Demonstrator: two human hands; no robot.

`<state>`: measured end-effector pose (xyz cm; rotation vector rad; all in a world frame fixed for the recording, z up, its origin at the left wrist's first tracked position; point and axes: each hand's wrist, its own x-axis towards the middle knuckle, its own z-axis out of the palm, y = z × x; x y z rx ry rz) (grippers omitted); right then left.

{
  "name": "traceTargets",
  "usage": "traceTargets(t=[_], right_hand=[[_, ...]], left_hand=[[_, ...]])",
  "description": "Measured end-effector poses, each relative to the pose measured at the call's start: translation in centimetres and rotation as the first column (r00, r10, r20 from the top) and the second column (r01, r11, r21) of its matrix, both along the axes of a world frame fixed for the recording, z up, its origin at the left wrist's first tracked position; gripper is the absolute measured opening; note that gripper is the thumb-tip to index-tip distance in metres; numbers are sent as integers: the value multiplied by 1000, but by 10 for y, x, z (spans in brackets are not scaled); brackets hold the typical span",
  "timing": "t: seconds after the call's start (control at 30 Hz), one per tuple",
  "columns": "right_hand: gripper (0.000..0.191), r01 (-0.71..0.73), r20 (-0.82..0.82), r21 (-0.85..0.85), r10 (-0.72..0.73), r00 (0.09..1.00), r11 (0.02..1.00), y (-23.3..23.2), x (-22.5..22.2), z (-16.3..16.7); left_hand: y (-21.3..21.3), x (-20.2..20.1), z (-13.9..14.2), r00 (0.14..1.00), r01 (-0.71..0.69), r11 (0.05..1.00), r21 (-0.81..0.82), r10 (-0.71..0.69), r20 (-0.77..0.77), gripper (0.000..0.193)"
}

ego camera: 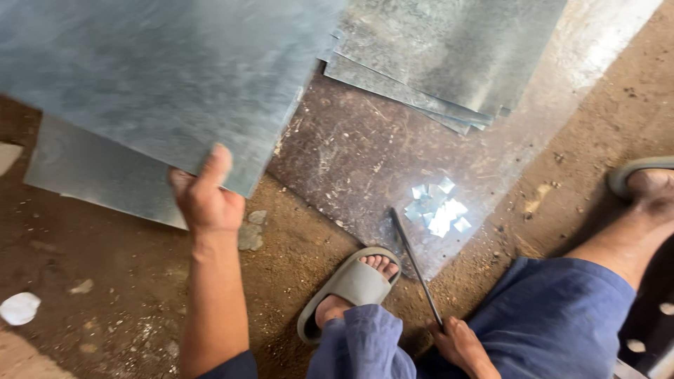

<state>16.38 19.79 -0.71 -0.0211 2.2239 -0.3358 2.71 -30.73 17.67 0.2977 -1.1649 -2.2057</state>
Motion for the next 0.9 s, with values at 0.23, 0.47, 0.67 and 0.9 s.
traceTargets(t=[0.23, 0.47, 0.67, 0.9], right_hand=[[37, 253, 166, -263, -215, 962, 931, -7, -8, 42], [33, 410, 289, -302, -328, 899, 860, -14, -12, 72], [38, 404, 331, -318, -299, 895, 858, -8, -6, 70], [50, 521, 424, -457, -338, 840, 721, -10, -14, 62]], left_hand=[[104, -36, -84, 936, 348, 893, 286, -347, -55, 7], [186, -62, -167, 781, 303, 944, 128, -324, 534, 6], [171, -39, -171, 596, 465, 880, 97, -392, 700, 17], [196, -21, -173, 507, 526, 844, 104, -409, 758, 19]])
